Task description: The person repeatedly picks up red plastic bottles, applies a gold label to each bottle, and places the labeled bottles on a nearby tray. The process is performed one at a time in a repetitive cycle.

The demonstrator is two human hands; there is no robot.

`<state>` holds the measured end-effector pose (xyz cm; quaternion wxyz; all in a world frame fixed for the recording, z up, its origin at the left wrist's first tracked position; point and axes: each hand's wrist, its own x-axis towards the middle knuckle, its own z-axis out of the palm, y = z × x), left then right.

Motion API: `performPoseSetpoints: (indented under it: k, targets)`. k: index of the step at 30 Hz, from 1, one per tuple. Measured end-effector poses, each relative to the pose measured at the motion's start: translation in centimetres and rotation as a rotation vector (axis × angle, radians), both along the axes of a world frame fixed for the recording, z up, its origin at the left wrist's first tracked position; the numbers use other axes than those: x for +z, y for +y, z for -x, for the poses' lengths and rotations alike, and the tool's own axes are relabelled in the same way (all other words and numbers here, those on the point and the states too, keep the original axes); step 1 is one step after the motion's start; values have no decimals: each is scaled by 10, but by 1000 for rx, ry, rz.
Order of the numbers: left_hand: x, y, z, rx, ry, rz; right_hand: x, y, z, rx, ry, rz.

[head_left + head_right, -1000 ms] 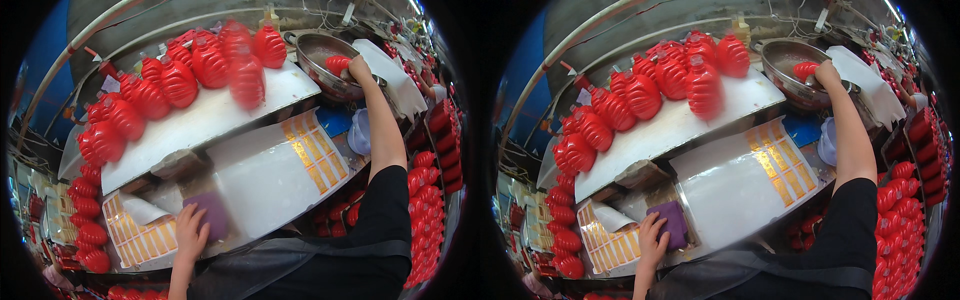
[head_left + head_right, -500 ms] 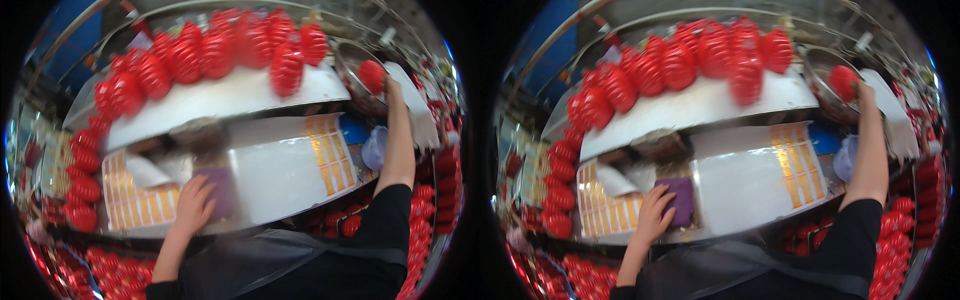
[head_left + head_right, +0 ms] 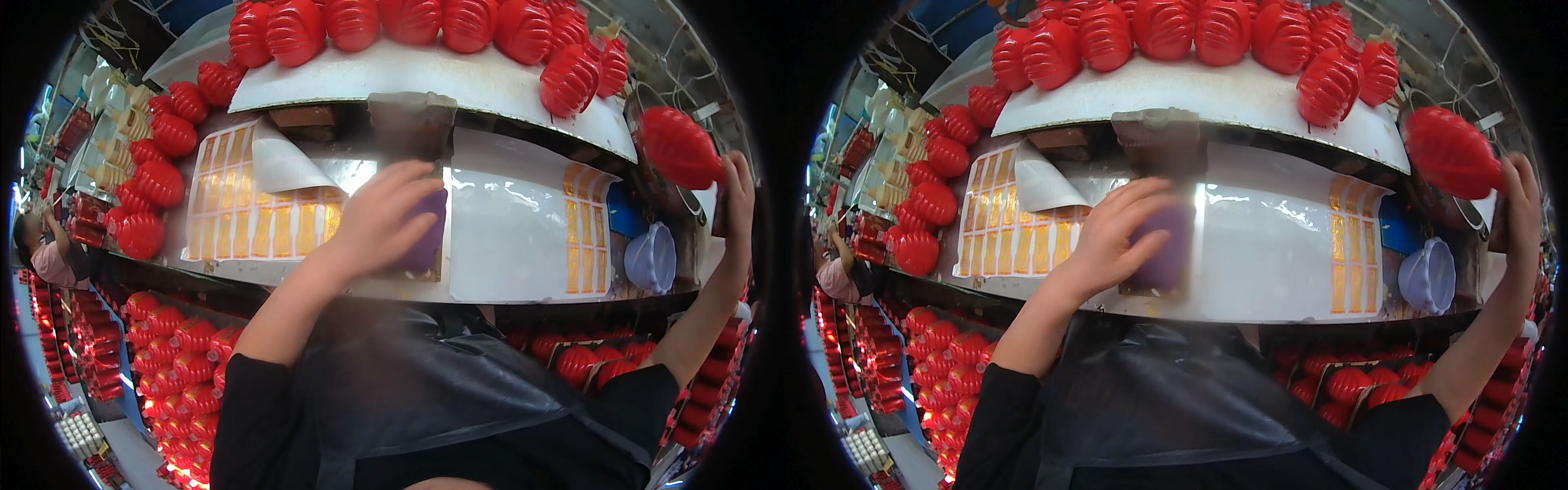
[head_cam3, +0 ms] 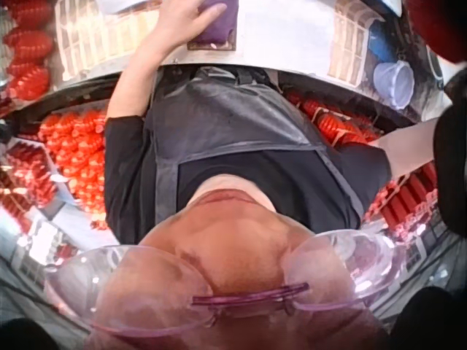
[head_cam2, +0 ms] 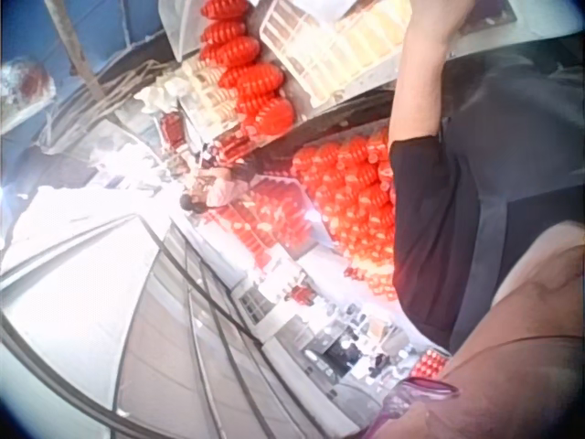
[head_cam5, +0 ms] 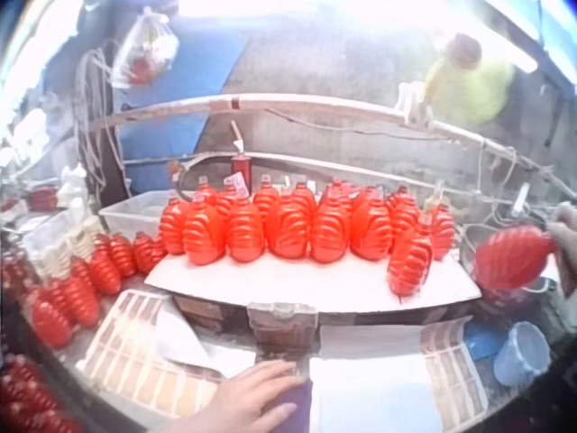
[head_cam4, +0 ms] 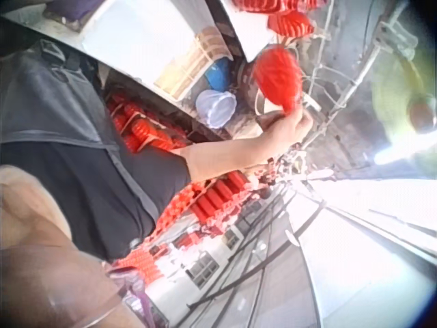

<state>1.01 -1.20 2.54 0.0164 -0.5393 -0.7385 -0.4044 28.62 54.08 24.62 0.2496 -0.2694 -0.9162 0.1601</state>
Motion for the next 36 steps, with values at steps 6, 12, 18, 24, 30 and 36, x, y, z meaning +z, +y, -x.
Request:
performPoseSetpoints:
  k: [6, 12, 18, 24, 30, 36]
  targets:
    - [26, 24, -39, -100, 217, -201, -56, -230, 124, 474, -214, 471]
    - [-1, 4, -30, 153, -102, -104, -123, -316, 223, 651, -420, 731]
    - [-31, 5, 9, 254, -675, -217, -176, -326, 226, 474, -151, 504]
    - [-32, 12, 14, 257, -891, -257, -237, -348, 183, 520, -65, 897]
    - [-28, 7, 14, 270, -851, -241, -243, -365, 185, 494, 55, 1108]
    - [-42, 8, -4, 378, -730, -360, -253, -359, 145, 297, 65, 866]
